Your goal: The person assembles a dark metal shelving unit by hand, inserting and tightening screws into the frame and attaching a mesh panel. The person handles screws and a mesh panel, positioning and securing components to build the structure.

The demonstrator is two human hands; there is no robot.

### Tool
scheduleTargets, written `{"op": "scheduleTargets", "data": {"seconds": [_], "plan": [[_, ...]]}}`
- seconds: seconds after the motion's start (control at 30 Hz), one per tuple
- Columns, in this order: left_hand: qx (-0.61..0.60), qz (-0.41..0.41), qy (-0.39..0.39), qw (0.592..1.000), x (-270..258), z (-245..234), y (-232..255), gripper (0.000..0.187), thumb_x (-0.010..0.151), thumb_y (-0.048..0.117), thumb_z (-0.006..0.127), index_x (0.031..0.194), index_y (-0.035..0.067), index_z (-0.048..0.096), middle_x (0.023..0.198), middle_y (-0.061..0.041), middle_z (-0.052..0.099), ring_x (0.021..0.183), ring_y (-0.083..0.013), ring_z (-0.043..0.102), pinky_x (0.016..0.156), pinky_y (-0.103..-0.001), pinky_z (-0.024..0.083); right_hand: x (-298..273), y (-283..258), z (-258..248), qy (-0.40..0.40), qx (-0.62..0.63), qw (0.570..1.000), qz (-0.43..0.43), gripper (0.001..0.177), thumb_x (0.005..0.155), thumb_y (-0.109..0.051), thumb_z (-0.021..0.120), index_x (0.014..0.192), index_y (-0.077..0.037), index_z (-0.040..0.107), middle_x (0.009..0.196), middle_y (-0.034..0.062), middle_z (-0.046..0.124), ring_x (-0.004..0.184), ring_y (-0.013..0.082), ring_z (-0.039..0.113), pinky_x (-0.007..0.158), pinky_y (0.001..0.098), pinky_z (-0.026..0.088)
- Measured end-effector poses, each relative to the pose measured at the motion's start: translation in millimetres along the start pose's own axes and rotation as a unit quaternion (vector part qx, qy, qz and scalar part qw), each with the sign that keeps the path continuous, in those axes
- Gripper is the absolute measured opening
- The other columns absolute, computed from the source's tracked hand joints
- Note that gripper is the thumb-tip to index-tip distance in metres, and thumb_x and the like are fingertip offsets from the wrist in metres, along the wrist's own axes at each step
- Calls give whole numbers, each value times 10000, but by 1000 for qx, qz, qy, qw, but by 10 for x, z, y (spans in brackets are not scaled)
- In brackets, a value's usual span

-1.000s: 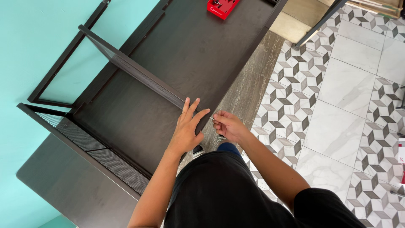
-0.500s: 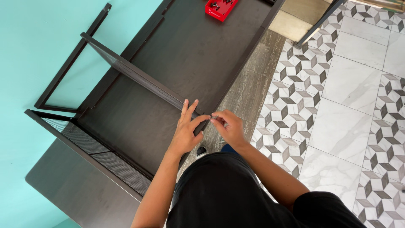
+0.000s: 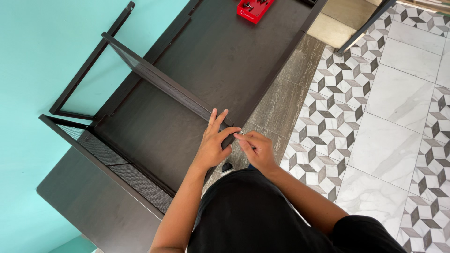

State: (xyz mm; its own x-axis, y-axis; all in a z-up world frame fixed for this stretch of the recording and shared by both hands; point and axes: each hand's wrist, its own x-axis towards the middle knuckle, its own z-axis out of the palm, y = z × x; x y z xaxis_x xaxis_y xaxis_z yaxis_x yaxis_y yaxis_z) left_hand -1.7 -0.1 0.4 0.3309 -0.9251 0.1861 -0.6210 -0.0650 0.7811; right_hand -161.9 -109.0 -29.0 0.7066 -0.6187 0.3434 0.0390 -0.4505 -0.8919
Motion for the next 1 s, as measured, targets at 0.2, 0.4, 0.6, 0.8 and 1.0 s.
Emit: {"op": "scheduleTargets", "data": {"seconds": [0.2, 0.4, 0.6, 0.8, 1.0], "plan": [[9, -4, -4, 1000, 18, -15, 1, 598, 667, -20, 698, 1218, 209, 728, 1656, -129, 328, 1590, -434, 112, 1170, -620, 299, -57, 161, 95, 7, 240, 950, 198, 230, 970, -65, 700, 1187, 10, 685, 909, 58, 703, 742, 105, 678, 608, 240, 563], [11, 13, 6, 1000, 15, -4, -19, 594, 665, -24, 699, 1210, 210, 729, 1652, -130, 331, 1587, -443, 117, 1181, -615, 303, -10, 168, 91, 44, 342, 900, 267, 453, 884, -41, 726, 1213, -66, 415, 869, 84, 645, 738, 150, 675, 598, 299, 602], [10, 12, 7, 1000, 7, 5, -8, 607, 642, -24, 714, 1202, 213, 726, 1647, -123, 327, 1583, -440, 108, 1191, -600, 312, -25, 197, 107, -25, 373, 838, 398, 319, 906, -135, 699, 1164, -97, 516, 832, 56, 637, 693, 143, 655, 517, 274, 542], [16, -7, 0, 1000, 21, 1, 27, 586, 660, -14, 746, 1200, 214, 727, 1651, -122, 324, 1584, -436, 96, 1170, -614, 310, -73, 339, 145, -80, 309, 887, 335, 110, 954, -141, 705, 985, -81, 619, 860, 5, 644, 719, 89, 633, 544, 241, 536], [28, 5, 10, 1000, 24, 21, 11, 594, 648, -14, 722, 1193, 224, 736, 1640, -131, 332, 1576, -440, 113, 1151, -631, 328, -81, 597, 249, -101, 163, 950, 247, 72, 990, -128, 630, 1024, -64, 628, 824, 21, 697, 668, 85, 657, 525, 240, 550]]}}
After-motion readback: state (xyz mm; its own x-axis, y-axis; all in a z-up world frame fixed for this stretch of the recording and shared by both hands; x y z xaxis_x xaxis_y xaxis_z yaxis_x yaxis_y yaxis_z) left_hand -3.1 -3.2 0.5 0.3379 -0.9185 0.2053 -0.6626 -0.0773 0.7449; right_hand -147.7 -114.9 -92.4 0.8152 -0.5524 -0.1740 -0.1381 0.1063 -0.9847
